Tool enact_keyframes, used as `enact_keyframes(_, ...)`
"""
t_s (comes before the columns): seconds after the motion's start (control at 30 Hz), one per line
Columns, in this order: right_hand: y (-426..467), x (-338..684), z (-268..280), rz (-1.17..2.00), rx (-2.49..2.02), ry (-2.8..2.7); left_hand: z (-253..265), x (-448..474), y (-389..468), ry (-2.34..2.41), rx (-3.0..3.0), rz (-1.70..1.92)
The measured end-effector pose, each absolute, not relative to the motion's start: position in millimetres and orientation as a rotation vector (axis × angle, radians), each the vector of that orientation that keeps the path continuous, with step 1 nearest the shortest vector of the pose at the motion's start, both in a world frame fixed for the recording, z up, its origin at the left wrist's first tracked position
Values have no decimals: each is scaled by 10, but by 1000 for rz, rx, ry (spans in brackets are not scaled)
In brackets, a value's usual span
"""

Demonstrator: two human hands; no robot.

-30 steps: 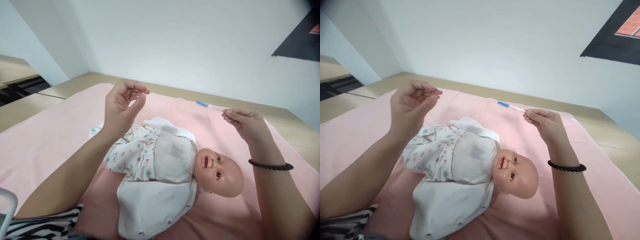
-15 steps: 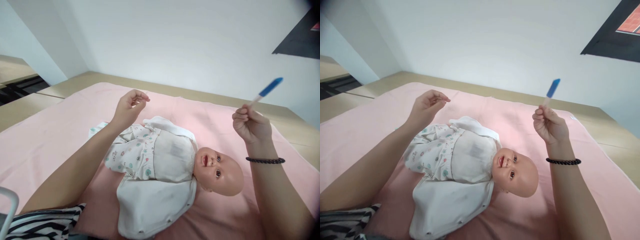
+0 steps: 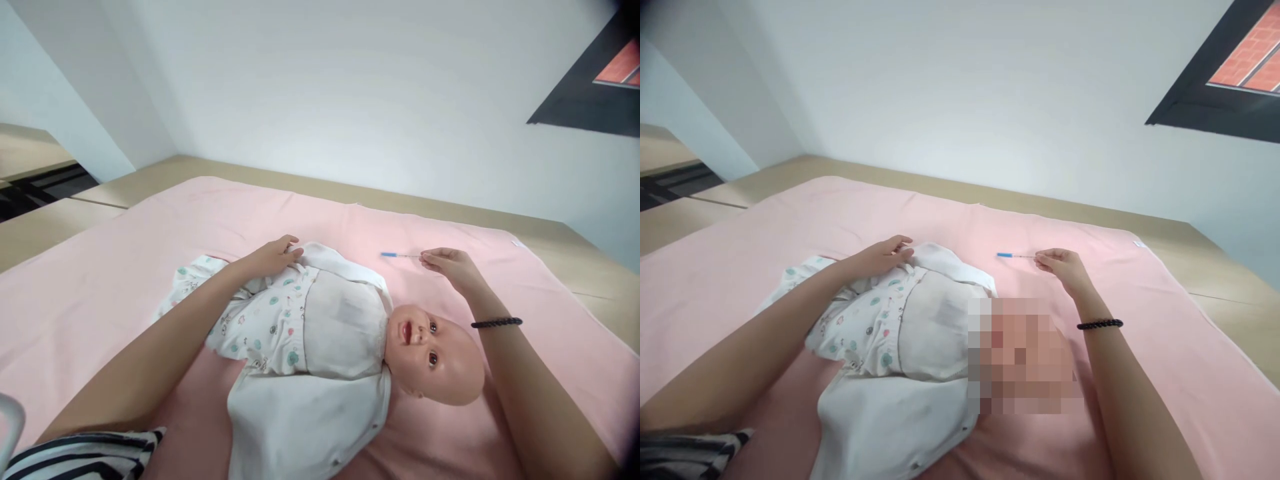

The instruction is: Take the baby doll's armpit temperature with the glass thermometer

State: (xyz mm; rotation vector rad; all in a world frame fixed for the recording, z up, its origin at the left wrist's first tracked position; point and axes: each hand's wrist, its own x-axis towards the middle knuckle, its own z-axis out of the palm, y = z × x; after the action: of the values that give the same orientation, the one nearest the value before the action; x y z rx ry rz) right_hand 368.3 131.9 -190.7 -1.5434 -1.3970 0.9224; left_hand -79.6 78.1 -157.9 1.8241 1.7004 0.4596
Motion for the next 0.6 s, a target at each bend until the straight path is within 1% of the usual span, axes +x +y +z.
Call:
enact_keyframes(0.17,1315,3510,-1902,664,-1649,-1513,-1456,-715,741,1601,1512,758)
enact_keyframes(0.23,1239,3388,-1843,655,-1603,-1600,-1433,-711,726,1532,1426,810)
enact_keyframes(0.27,1183,3317,-1796,743,-1551,-1677,-1430,-714,722,1504,1393,821)
enact_keyframes(0.3,1119,3243,-1740,919,-1466,-1763,-1430,-718,720,1480,1371,819)
enact_keyframes(0.37,990,3104,-1618,1402,-1276,-1937,-1432,-728,716,1469,1385,771)
enact_keyframes(0.4,932,3045,-1562,1590,-1176,-2014,-1433,-731,713,1477,1423,735)
enact_keyframes(0.43,885,2996,-1515,1701,-1090,-2067,-1434,-734,710,1482,1474,696)
enact_keyframes(0.47,849,2959,-1480,1754,-1022,-2096,-1437,-735,708,1477,1527,662)
enact_keyframes(0.6,794,2912,-1437,1744,-912,-2013,-1466,-748,727,1388,1594,689)
